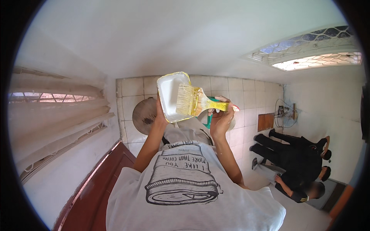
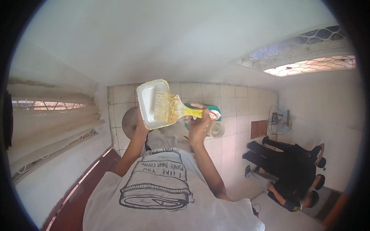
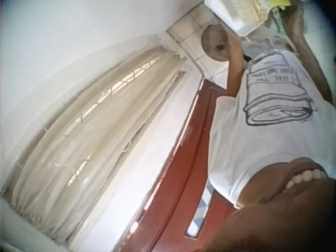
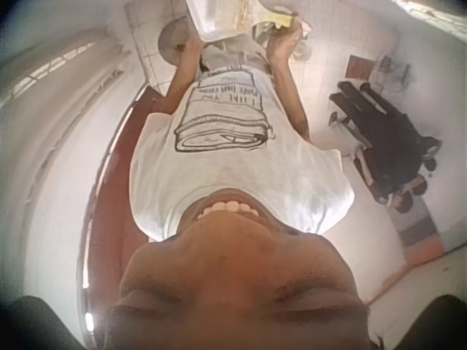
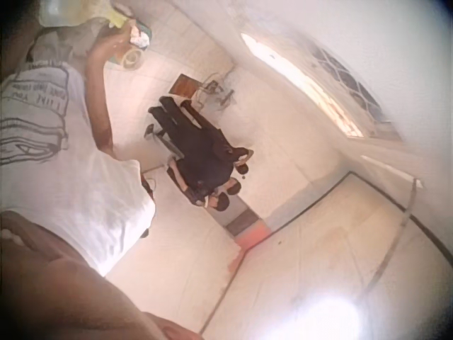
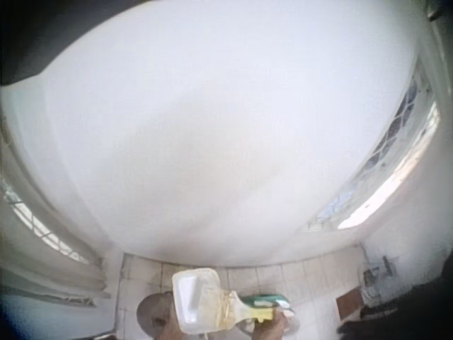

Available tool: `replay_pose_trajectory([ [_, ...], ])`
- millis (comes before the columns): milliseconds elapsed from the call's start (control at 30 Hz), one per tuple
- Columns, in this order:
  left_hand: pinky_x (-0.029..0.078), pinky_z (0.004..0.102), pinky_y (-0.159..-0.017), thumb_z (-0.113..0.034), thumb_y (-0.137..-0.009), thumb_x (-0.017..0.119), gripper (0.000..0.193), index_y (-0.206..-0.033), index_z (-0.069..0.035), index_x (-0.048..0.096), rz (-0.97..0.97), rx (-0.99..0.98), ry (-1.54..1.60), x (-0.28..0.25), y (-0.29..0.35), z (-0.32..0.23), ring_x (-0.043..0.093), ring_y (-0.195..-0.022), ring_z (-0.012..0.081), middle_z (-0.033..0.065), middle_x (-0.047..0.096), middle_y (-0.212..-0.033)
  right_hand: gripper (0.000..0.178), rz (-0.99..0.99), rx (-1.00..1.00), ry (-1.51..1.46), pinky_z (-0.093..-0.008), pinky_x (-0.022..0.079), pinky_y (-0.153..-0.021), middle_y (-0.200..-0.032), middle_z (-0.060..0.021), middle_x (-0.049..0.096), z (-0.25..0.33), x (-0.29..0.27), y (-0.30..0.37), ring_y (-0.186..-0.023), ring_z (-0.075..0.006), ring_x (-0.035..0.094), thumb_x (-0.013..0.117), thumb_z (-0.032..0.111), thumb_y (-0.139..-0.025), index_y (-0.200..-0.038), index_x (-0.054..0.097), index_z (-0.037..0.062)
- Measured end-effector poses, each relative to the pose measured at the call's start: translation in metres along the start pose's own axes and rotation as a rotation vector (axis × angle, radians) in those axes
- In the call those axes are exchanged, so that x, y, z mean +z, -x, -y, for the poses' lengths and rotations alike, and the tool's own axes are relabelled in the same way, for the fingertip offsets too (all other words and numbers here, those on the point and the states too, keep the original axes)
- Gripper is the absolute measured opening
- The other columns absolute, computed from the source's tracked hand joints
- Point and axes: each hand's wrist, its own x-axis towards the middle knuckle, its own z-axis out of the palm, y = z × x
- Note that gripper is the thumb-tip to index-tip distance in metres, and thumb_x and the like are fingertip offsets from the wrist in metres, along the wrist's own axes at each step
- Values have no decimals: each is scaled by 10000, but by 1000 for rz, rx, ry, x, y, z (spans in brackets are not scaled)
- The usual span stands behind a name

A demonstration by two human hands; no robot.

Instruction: The person paints the ceiling and the upper corner of a wall using a brush dipped in a container of white paint.

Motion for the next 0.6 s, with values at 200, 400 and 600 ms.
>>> replay_pose_trajectory([
  [200, 515, 467, -1015, -499, -1028, 425, 574, -1429, -95, 498, -63, 174, -76, -3, 14, -24, 613, -1202, 293, 109, 605, -1352, 433, 53, 215, -221, -259, 500, -646, -1009, -110, 657, -1, 11, -14, -855, -197, 659, 493, 322, -999, -1234, 571, -33],
  [400, 514, 474, -1017, -499, -1029, 419, 574, -1434, -98, 490, -90, 302, -114, -14, 18, -46, 609, -1208, 295, 107, 600, -1359, 517, 151, 171, -146, -236, 531, -701, -1136, -153, 673, 28, 44, -53, -1076, -267, 688, 579, 166, -949, -1390, 459, -75],
  [600, 513, 481, -1019, -500, -1030, 414, 575, -1438, -101, 482, -63, 315, -158, 0, -3, -48, 605, -1214, 296, 106, 595, -1365, 461, 269, 230, -235, -265, 484, -618, -933, -77, 596, 21, 38, -113, -738, -169, 588, 547, 74, -927, -1371, 464, -24],
])
